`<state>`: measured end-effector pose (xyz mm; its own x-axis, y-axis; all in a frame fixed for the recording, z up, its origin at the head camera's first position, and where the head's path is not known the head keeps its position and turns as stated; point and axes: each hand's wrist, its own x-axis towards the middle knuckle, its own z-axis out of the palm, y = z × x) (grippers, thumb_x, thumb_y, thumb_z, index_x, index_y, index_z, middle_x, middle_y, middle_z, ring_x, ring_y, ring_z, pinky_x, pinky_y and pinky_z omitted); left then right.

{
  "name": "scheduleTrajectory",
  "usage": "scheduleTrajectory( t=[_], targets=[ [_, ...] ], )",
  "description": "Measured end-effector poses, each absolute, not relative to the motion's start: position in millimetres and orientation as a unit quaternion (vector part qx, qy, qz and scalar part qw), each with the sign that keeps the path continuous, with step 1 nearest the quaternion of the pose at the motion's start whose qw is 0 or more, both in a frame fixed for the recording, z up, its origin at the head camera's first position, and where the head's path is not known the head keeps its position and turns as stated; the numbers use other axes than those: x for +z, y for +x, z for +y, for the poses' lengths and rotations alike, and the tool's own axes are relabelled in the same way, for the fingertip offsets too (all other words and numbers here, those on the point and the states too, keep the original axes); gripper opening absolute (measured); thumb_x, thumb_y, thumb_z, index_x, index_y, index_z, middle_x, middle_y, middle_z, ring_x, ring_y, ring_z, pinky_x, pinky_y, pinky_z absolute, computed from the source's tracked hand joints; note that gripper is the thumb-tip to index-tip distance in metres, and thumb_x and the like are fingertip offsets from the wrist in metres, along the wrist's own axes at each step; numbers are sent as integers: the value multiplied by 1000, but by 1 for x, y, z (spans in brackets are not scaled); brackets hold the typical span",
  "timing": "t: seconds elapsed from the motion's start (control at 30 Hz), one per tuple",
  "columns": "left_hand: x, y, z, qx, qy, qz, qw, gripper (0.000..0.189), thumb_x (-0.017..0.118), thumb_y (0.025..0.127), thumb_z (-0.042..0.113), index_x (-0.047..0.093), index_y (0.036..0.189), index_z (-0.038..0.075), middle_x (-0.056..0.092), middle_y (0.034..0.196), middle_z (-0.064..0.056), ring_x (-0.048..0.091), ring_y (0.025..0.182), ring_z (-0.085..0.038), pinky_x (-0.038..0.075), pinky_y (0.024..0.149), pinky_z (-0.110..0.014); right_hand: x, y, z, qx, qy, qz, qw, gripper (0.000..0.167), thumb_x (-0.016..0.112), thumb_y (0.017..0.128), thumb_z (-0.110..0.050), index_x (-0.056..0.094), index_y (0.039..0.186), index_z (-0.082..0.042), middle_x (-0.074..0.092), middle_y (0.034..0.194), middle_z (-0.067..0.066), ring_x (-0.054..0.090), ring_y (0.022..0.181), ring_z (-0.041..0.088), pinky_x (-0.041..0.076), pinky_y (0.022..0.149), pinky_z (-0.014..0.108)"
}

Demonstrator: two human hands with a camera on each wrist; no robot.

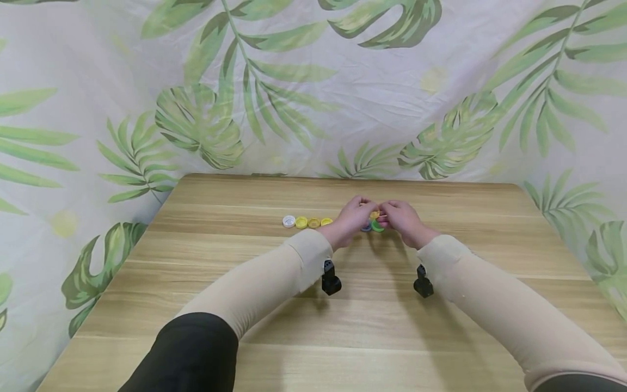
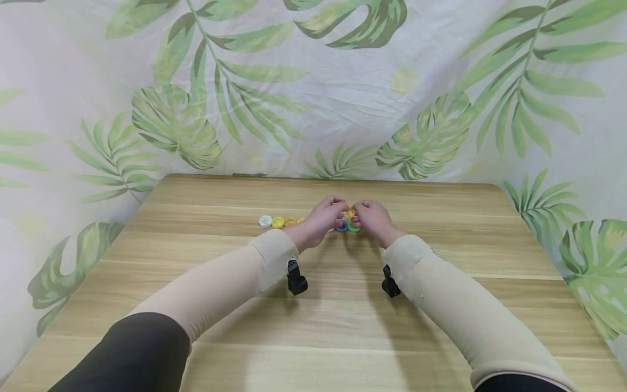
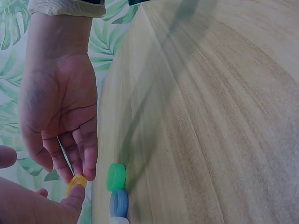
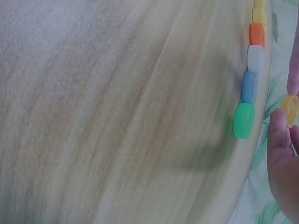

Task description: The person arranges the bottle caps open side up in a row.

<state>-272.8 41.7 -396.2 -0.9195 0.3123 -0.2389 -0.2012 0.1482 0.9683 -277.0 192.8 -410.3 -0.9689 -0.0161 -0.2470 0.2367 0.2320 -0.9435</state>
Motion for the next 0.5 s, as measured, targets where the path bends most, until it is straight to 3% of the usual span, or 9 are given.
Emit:
scheduleTrajectory(
  t=[0.2, 0.5],
  targets=[
    [-397, -274, 45, 656, 29, 728, 197, 33, 54, 104, 25, 53, 131, 5, 52, 142, -15, 55, 126, -40, 45, 108, -48, -411, -277, 196, -615, 72, 778, 105, 41, 37, 109, -10, 49, 136, 18, 57, 120, 22, 61, 83, 5, 57, 89, 25],
    [-399, -279, 51, 687, 25, 694, 216, 33, 52, 105, 22, 51, 132, 2, 51, 142, -20, 50, 133, -38, 43, 111, -46, -408, -278, 205, -612, 80, 779, 107, 44, 34, 110, -11, 47, 140, 18, 59, 112, 15, 63, 85, 7, 57, 93, 28]
  ],
)
